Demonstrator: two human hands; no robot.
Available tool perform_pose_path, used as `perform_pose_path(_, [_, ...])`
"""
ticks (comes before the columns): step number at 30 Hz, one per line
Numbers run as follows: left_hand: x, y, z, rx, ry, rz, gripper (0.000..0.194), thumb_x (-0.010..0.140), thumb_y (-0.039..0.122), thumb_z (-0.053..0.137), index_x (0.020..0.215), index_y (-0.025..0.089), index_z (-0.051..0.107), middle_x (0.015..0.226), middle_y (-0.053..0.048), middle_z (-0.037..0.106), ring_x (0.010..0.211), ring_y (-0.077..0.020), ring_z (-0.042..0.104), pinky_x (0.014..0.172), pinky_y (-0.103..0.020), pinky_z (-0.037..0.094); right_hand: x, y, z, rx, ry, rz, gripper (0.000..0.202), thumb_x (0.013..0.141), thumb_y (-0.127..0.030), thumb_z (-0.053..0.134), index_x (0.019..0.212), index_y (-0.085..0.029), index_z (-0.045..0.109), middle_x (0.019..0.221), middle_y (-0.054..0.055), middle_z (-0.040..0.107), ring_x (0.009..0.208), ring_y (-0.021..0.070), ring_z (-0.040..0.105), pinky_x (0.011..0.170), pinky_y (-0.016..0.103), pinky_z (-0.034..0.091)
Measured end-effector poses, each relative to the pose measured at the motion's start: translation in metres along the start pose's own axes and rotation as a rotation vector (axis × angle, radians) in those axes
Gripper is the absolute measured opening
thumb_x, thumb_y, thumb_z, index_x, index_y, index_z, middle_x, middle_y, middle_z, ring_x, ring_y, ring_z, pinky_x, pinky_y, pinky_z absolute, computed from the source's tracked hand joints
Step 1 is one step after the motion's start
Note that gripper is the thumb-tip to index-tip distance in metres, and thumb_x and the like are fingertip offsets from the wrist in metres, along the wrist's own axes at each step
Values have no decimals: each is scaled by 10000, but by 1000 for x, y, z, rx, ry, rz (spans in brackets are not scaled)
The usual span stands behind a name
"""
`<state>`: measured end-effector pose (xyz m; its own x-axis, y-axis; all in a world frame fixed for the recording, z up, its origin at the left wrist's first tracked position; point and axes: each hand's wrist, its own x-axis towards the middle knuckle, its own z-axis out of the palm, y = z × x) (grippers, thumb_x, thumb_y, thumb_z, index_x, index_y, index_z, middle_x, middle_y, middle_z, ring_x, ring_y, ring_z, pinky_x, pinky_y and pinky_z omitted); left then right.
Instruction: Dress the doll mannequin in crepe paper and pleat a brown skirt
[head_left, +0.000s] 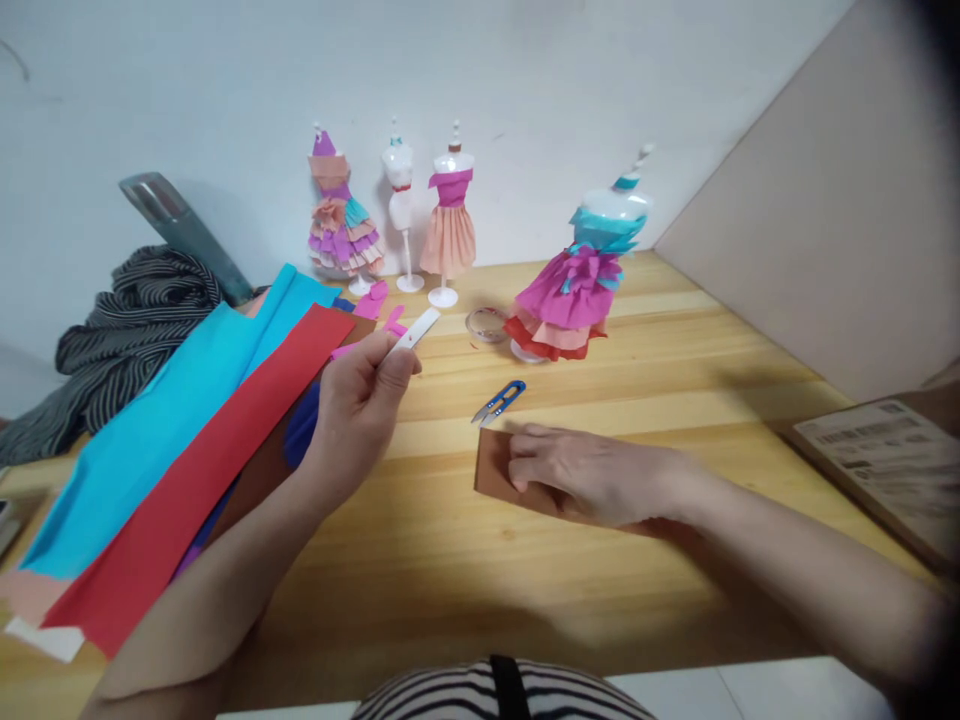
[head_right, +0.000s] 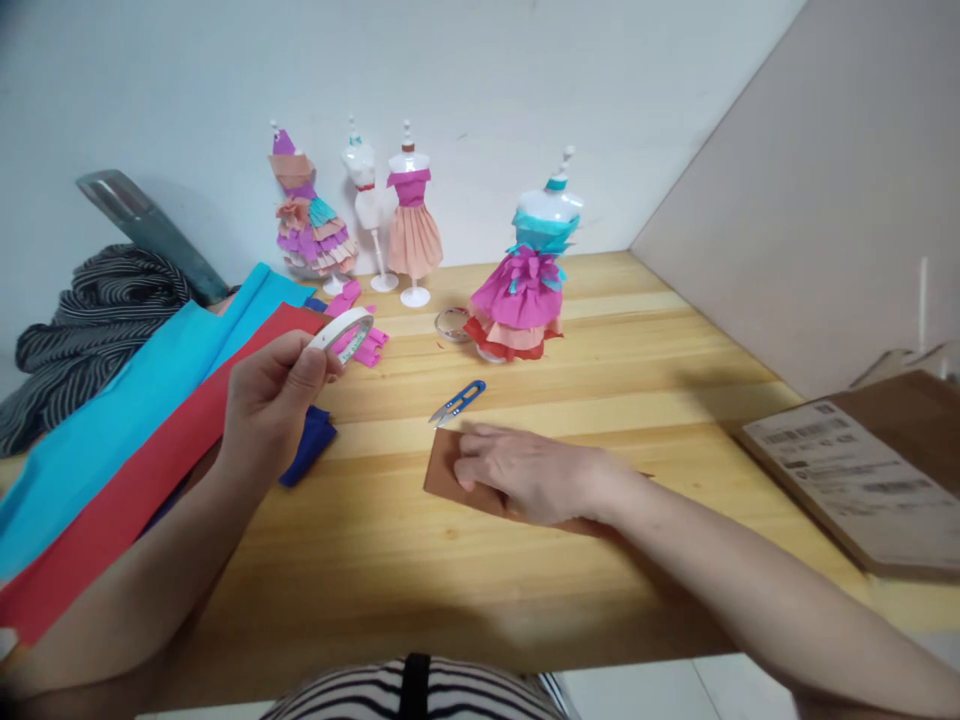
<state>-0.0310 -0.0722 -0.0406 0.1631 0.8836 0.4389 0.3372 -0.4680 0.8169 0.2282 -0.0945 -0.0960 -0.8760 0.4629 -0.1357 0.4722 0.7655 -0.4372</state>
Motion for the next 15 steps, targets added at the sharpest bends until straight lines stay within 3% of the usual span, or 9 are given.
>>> perform_pose_path(4, [-1, 5, 0, 4, -15, 14, 319, 930, 401, 496, 702, 190, 568, 614, 7, 459, 571, -129, 390, 527, -274, 289, -3, 0, 7, 21, 56, -6, 125, 828, -73, 549, 810, -173, 623, 852, 71, 592, 889, 211, 496, 848, 354, 417])
perform_pose_path(7, [0, 7, 0, 25, -23, 24, 301, 925, 371, 495, 704, 182, 571, 621, 10, 469, 557, -120, 375, 522, -272, 280, -5, 0, 2, 185, 107, 36, 167, 883, -139, 532, 739, -168, 613, 786, 52, 590, 824, 186, 512, 766, 314, 416])
perform_pose_path(9, [0, 8, 1, 47, -26, 48, 284, 920, 340, 489, 703, 176, 570, 624, 11, 475, 577, -121, 400, 544, -270, 299, -6, 0, -4, 447, 177, 130, 133, 899, -226, 558, 804, -154, 617, 801, 44, 611, 785, 163, 536, 716, 288, 420])
perform_pose_path(11, [1, 7, 2, 66, -30, 67, 271, 914, 318, 484, 700, 171, 565, 619, 14, 474, 598, -123, 424, 566, -264, 317, -4, -1, -8, 785, 278, 208, 227, 879, -374, 621, 865, -148, 606, 795, 23, 618, 722, 131, 548, 679, 260, 425])
perform_pose_path(13, [2, 6, 2, 74, -32, 67, 264, 912, 312, 477, 708, 169, 564, 613, 18, 473, 596, -121, 425, 566, -255, 320, 2, -1, -8, 1103, 376, 226, 364, 780, -487, 719, 877, -155, 603, 779, -1, 621, 689, 107, 560, 666, 235, 433])
perform_pose_path(15, [2, 5, 3, 81, -38, 58, 262, 913, 309, 470, 715, 168, 566, 610, 21, 476, 582, -118, 418, 556, -249, 315, 14, 3, -2, 1317, 392, 215, 436, 678, -510, 796, 873, -163, 620, 763, -14, 627, 661, 95, 573, 646, 218, 441])
